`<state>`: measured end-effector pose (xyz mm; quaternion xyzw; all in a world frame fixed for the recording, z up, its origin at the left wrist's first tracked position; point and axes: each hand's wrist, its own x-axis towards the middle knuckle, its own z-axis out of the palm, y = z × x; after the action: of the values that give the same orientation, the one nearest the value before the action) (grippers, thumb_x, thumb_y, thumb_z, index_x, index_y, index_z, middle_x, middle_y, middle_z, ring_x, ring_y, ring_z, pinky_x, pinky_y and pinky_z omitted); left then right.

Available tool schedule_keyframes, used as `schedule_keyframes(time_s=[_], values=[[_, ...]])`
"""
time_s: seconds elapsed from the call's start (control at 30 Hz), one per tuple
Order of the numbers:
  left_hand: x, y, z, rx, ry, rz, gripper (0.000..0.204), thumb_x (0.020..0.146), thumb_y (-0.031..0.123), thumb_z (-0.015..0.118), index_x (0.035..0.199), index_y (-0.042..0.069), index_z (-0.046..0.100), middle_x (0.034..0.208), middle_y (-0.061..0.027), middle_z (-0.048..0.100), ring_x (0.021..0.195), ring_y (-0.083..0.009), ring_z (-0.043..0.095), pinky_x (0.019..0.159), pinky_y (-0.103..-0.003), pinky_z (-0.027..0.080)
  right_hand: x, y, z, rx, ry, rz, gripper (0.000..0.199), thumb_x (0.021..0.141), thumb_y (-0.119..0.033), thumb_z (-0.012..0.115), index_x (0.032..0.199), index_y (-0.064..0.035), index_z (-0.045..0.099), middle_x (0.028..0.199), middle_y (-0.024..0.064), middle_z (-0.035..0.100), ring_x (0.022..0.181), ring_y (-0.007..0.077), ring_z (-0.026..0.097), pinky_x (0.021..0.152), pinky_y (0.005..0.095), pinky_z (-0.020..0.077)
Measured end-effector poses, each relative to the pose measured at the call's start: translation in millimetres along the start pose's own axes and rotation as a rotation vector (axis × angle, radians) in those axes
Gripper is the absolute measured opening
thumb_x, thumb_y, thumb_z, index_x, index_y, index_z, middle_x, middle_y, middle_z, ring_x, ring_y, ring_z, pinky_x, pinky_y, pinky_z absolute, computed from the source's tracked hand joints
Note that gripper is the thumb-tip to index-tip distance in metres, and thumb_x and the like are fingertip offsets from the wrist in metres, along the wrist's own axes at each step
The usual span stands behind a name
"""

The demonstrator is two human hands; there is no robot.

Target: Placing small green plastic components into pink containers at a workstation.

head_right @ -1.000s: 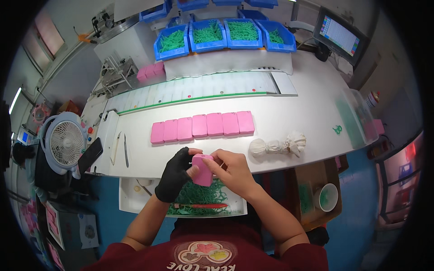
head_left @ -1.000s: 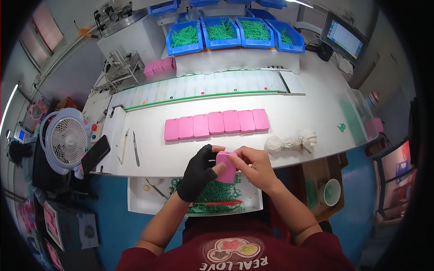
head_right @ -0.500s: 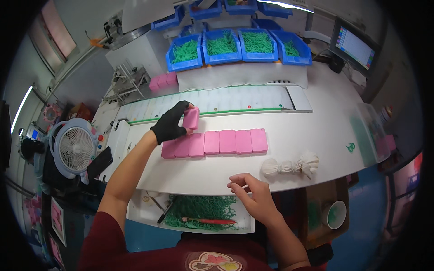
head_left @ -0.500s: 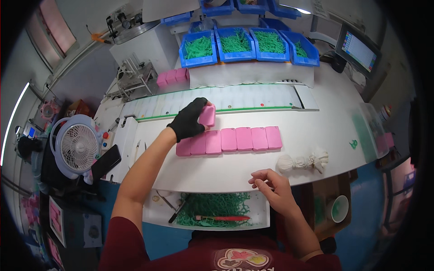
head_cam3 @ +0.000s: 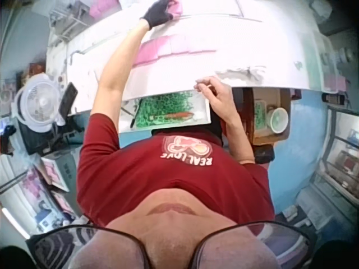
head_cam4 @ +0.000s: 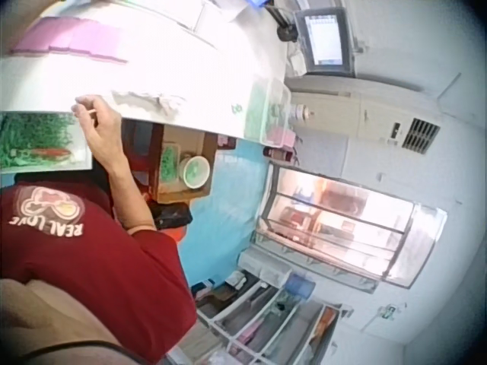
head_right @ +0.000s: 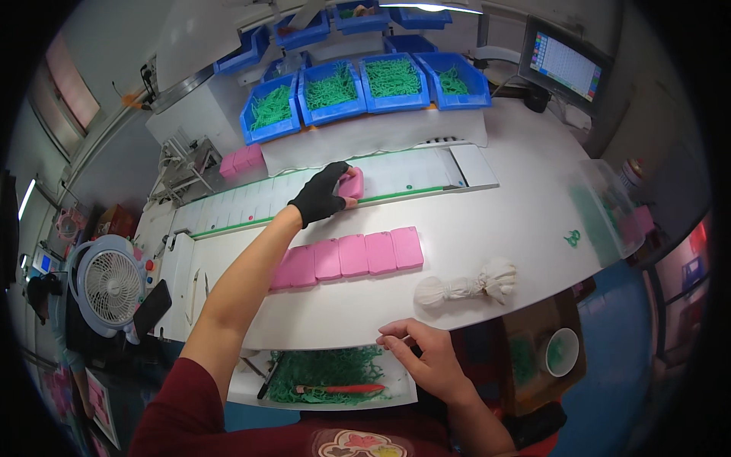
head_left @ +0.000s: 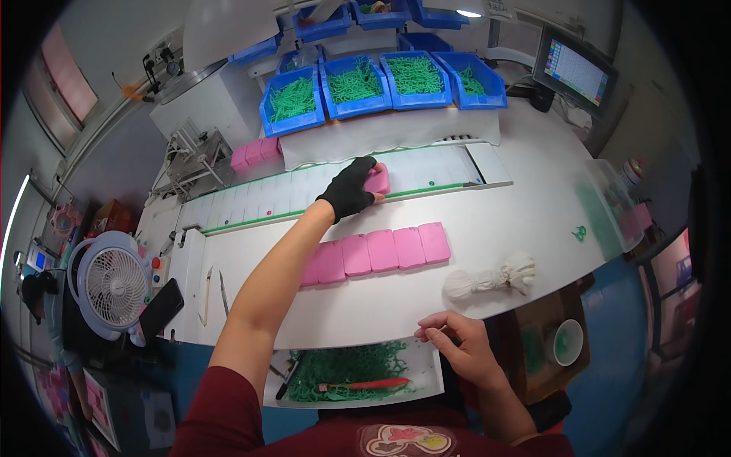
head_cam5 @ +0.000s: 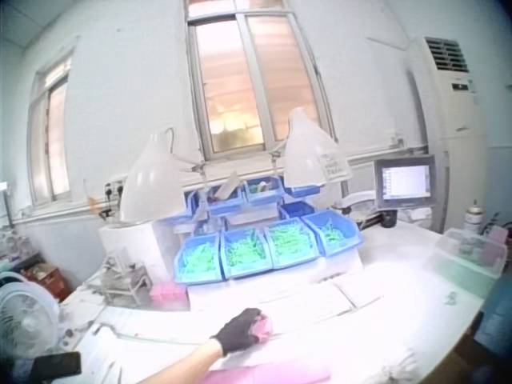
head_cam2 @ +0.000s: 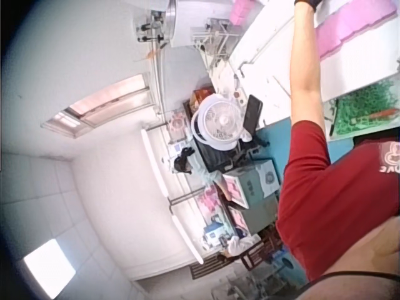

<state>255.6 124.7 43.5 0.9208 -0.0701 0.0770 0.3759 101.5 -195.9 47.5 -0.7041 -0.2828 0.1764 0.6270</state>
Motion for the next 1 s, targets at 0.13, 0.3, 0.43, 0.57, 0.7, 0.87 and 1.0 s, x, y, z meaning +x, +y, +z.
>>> schedule_keyframes(time_s=[0.13, 0.3, 0.43, 0.57, 0.7, 0.87, 1.0], values=[[37, 9, 44, 0.048, 0.14, 0.141, 0.055, 0.071, 0.013, 0.079, 0.119, 0.006, 0.053, 0.117, -0.0129, 0.057, 0.112, -0.027, 0.055, 0.098, -0.034, 0.042, -4, -2, 2, -0.034, -0.022, 0.003, 0.017, 0.091, -0.01, 0.061, 0.102, 0.0019, 0.064, 0.09, 0.0109, 0.071, 0.079, 0.0146, 0.068, 0.067, 0.025, 0.0516], [63, -8, 58, 0.221, 0.162, 0.117, 0.054, 0.069, 0.02, 0.08, 0.116, 0.004, 0.057, 0.119, -0.0162, 0.057, 0.114, -0.0311, 0.055, 0.098, -0.037, 0.042, -15, -6, -9, -0.096, 0.031, 0.001, 0.017, 0.09, -0.011, 0.063, 0.1, 0.002, 0.065, 0.09, 0.0107, 0.071, 0.077, 0.0142, 0.068, 0.068, 0.0257, 0.0523], [50, -5, 46, 0.292, 0.126, 0.021, 0.081, 0.07, 0.039, 0.079, 0.132, -0.001, 0.045, 0.145, -0.0249, 0.035, 0.135, -0.037, 0.036, 0.106, -0.038, 0.039, -25, -1, -25, -0.035, 0.109, 0.055, 0.015, 0.09, -0.007, 0.061, 0.1, 0.0029, 0.065, 0.089, 0.0128, 0.071, 0.08, 0.0165, 0.07, 0.07, 0.0267, 0.0535], [24, 33, 55, 0.324, 0.224, 0.016, 0.084, 0.071, 0.047, 0.077, 0.131, -0.003, 0.045, 0.14, -0.028, 0.038, 0.131, -0.04, 0.039, 0.104, -0.042, 0.04, -27, -4, -28, -0.062, 0.115, 0.029, 0.015, 0.091, -0.008, 0.06, 0.101, 0.0035, 0.064, 0.09, 0.0132, 0.071, 0.083, 0.0171, 0.07, 0.071, 0.0273, 0.0539], [-17, 86, 62, 0.508, -0.27, 0.201, 0.086, 0.06, 0.056, 0.08, 0.115, -0.007, 0.058, 0.131, -0.029, 0.045, 0.126, -0.0403, 0.041, 0.103, -0.045, 0.04, -29, -8, -21, -0.049, 0.068, 0.002, 0.017, 0.092, -0.009, 0.06, 0.103, 0.0036, 0.063, 0.092, 0.0132, 0.07, 0.085, 0.0173, 0.07, 0.072, 0.0271, 0.0537], [-34, 88, 79, 0.5, -0.088, 0.281, 0.076, 0.057, 0.039, 0.084, 0.115, -0.001, 0.054, 0.122, -0.0215, 0.051, 0.116, -0.0359, 0.05, 0.094, -0.043, 0.046, -28, -13, -5, -0.066, 0.012, -0.099, 0.018, 0.092, -0.009, 0.059, 0.103, 0.0042, 0.062, 0.091, 0.0127, 0.07, 0.083, 0.016, 0.069, 0.072, 0.0258, 0.0528], [-85, 121, 60, -0.506, -0.167, 0.043, 0.077, 0.066, 0.006, 0.074, 0.132, 0.011, 0.035, 0.12, -0.0123, 0.05, 0.098, -0.0257, 0.062, 0.084, -0.033, 0.053, -36, -1, -3, 0.111, 0.088, 0.013, 0.019, 0.095, -0.012, 0.056, 0.103, 0.0039, 0.062, 0.089, 0.011, 0.07, 0.08, 0.0136, 0.068, 0.069, 0.0256, 0.0532]])
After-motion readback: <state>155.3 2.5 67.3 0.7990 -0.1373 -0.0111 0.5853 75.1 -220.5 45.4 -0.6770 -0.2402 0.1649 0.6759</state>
